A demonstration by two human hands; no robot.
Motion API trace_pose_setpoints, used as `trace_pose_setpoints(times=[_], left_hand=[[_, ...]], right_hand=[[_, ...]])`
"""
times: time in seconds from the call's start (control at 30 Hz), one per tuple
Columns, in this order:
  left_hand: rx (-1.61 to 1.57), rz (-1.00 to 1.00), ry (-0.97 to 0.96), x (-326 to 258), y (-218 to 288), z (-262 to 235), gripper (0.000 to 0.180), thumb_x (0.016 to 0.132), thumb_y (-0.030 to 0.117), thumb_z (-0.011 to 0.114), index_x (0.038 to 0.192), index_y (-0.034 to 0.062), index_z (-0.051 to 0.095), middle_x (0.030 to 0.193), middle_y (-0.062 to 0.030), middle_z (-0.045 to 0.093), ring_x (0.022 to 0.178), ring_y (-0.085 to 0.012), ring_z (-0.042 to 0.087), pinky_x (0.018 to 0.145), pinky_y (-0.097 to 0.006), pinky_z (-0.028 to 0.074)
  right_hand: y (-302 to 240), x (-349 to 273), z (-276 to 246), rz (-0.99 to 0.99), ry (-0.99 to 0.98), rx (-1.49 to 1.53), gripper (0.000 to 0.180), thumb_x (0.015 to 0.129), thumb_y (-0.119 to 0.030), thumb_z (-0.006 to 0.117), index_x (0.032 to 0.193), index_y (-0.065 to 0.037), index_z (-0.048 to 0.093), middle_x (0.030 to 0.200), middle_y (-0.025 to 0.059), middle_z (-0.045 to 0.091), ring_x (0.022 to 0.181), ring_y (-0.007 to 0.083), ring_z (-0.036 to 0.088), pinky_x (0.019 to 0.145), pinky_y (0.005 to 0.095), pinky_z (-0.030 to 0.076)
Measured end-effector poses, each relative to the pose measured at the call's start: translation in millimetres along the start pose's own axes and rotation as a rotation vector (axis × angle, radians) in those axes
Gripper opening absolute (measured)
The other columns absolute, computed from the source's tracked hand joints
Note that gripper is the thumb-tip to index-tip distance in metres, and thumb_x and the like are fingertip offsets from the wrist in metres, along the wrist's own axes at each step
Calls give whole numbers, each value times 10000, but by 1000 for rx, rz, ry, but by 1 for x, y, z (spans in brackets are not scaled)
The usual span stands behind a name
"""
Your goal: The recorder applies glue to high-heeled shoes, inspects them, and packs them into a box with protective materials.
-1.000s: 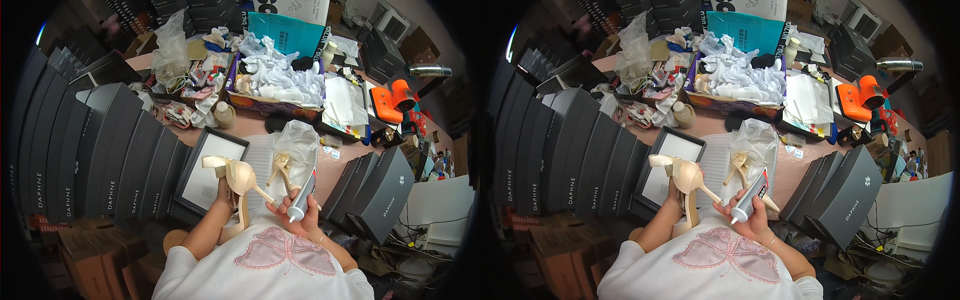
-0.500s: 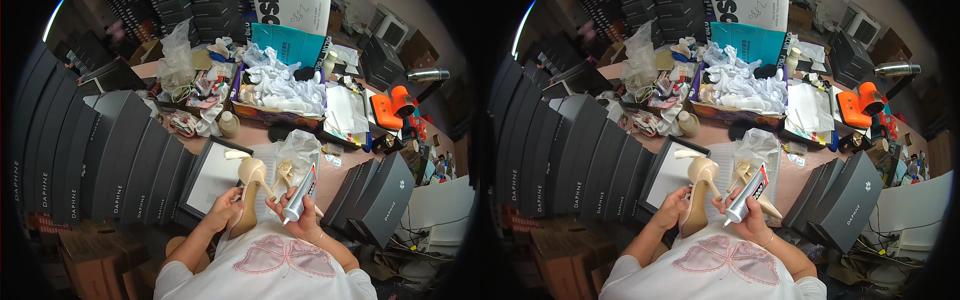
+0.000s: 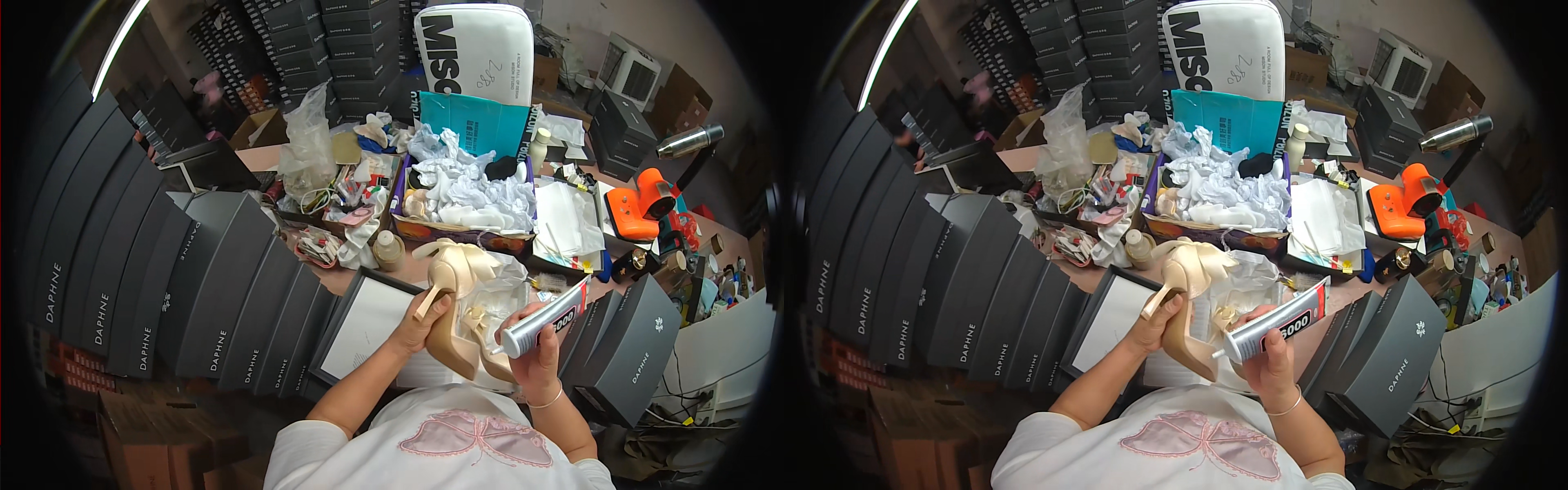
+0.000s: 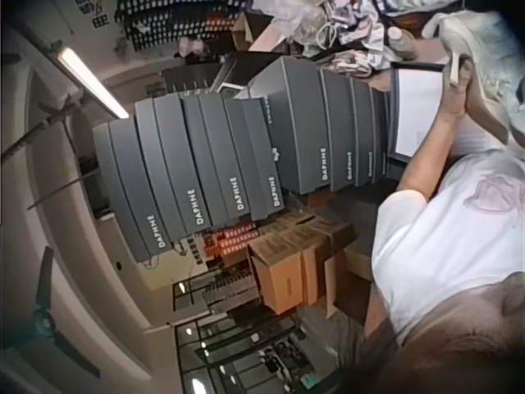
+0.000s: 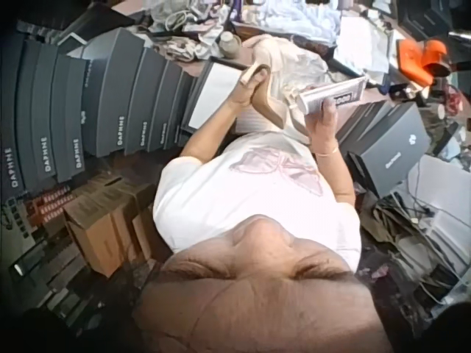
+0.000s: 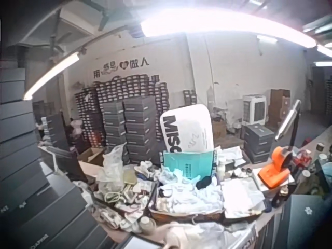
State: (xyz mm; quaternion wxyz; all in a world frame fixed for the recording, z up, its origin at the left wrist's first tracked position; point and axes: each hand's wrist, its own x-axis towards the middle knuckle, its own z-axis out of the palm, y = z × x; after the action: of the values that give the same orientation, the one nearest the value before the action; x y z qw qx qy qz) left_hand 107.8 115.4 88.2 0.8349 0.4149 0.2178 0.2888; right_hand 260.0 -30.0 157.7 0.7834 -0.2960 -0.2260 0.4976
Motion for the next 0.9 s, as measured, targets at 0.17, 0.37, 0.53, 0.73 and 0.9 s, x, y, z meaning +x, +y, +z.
trace_pose_setpoints(times=[0.17,0.37,0.53,0.73,0.9], left_hand=[[-276,10,-25,0,-25,34,369,858,409,654,988,81,546,774,-19,569,679,-98,540,643,-249,472],[-174,-237,-164,-26,-66,26,429,806,248,733,1137,40,556,972,2,594,884,-88,560,758,-243,476],[-61,-155,-197,-27,-40,44,450,776,212,748,1138,30,552,982,-10,592,872,-79,549,721,-222,472],[-75,-93,-223,-26,-66,34,437,781,198,744,1134,28,551,982,-11,591,868,-74,542,712,-219,470],[-89,-54,-213,-25,-79,31,425,785,186,740,1131,26,551,982,-12,590,864,-69,536,705,-216,469]], right_hand=[[-2,8,21,-238,-16,-171,555,750,-347,781,1095,-21,494,1008,124,559,914,196,567,813,320,473],[3,-15,10,-219,-253,-539,510,772,-305,762,1083,-4,493,1033,152,565,948,238,581,836,342,481],[9,-14,12,-431,-431,-843,462,748,-303,777,985,2,523,864,113,611,817,261,625,721,358,522],[14,-17,17,-495,-389,-830,413,715,-206,801,967,-1,545,865,120,602,813,255,634,699,339,546],[16,-18,15,-502,-414,-852,426,692,-163,811,980,5,546,886,134,595,825,258,634,706,350,556]])
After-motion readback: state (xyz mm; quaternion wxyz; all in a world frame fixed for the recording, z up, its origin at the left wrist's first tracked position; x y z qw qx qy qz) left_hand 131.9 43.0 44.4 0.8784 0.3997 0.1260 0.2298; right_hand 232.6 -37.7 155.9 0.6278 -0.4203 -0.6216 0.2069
